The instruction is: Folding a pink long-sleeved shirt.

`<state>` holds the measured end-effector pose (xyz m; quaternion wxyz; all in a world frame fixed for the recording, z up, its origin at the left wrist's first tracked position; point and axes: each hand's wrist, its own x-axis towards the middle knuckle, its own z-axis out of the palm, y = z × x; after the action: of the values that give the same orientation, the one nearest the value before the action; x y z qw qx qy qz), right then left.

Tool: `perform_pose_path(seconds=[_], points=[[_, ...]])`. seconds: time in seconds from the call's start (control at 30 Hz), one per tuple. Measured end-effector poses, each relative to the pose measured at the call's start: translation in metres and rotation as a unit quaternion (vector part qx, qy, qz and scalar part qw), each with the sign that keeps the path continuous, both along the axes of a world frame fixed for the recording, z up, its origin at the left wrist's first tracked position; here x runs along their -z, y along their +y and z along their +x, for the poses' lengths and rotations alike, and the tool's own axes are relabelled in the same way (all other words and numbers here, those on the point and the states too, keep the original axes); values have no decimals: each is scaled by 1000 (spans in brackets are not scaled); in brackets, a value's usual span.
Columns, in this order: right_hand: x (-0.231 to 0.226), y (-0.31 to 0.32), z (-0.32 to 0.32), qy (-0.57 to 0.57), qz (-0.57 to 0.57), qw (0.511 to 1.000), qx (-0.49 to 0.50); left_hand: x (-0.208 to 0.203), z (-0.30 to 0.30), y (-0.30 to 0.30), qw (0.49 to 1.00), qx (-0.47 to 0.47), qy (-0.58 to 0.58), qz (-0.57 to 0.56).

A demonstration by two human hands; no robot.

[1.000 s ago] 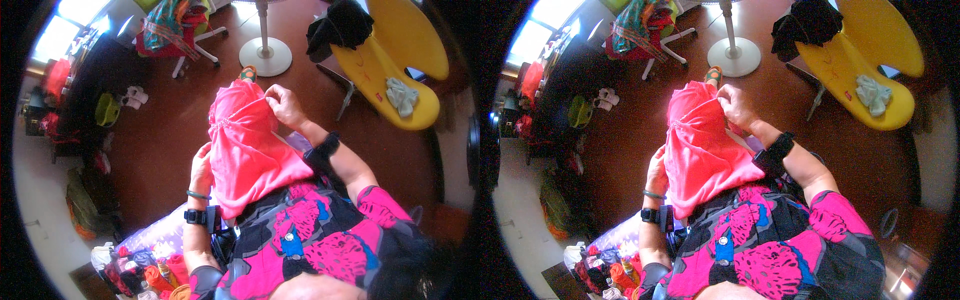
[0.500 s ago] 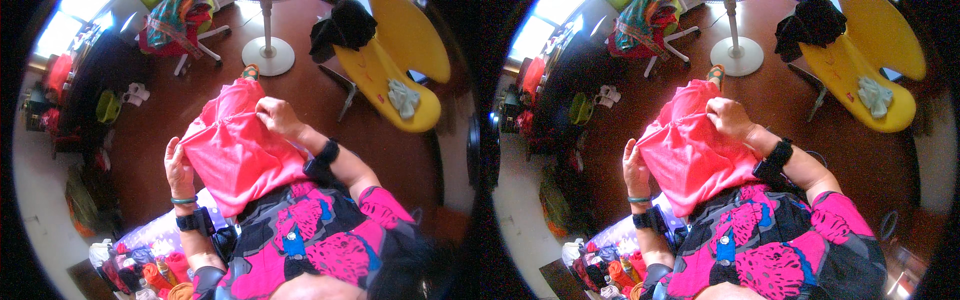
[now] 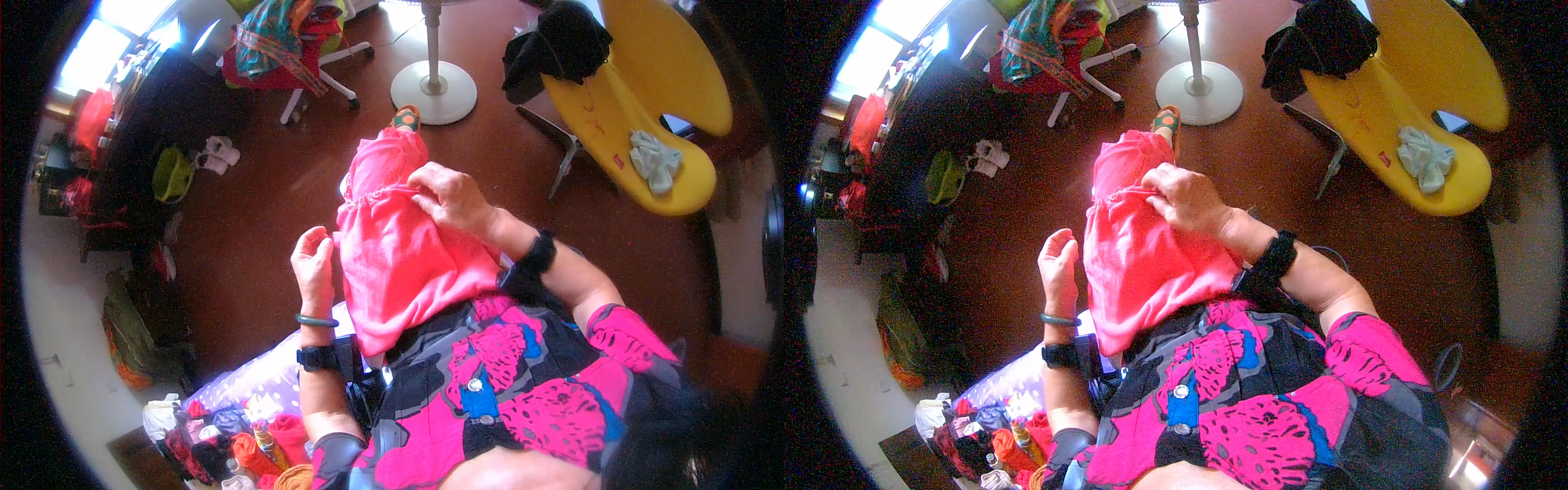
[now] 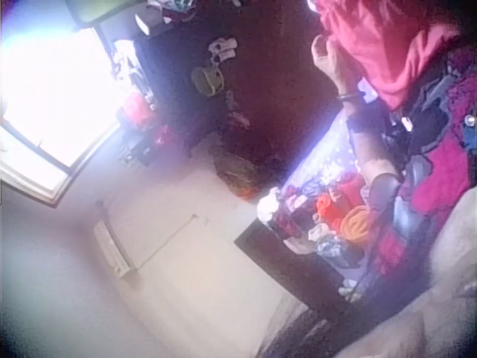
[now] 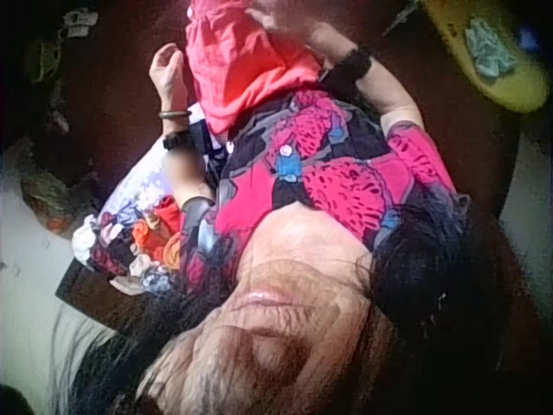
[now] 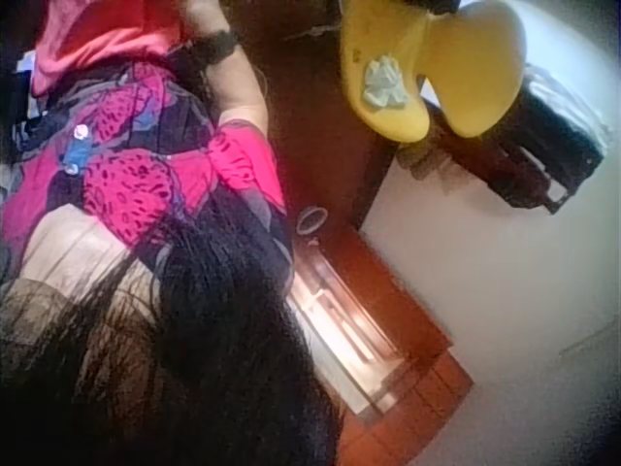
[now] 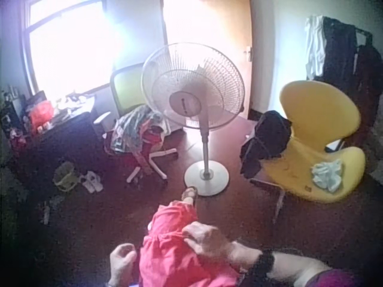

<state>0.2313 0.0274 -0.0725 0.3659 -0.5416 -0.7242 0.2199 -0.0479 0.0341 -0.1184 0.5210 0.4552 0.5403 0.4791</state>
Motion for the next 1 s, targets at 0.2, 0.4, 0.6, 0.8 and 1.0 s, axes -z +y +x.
perform_pose_path(seconds=[0.2, 0.4, 0.6, 0.8, 1.0], points=[[1, -12, -13, -29, 52, 990, -129, -46, 50, -16, 910, 149, 294, 253], [-12, -8, -15, 29, 67, 996, -59, -56, 56, -30, 877, 156, 391, 233], [1, -18, -15, -42, 15, 992, -122, -61, 67, -31, 848, 135, 411, 306], [-2, -1, -6, 22, 46, 995, -88, -65, 68, -29, 761, 257, 478, 355], [2, 43, 22, 43, 35, 998, 24, -39, 52, 6, 957, 111, 213, 161]])
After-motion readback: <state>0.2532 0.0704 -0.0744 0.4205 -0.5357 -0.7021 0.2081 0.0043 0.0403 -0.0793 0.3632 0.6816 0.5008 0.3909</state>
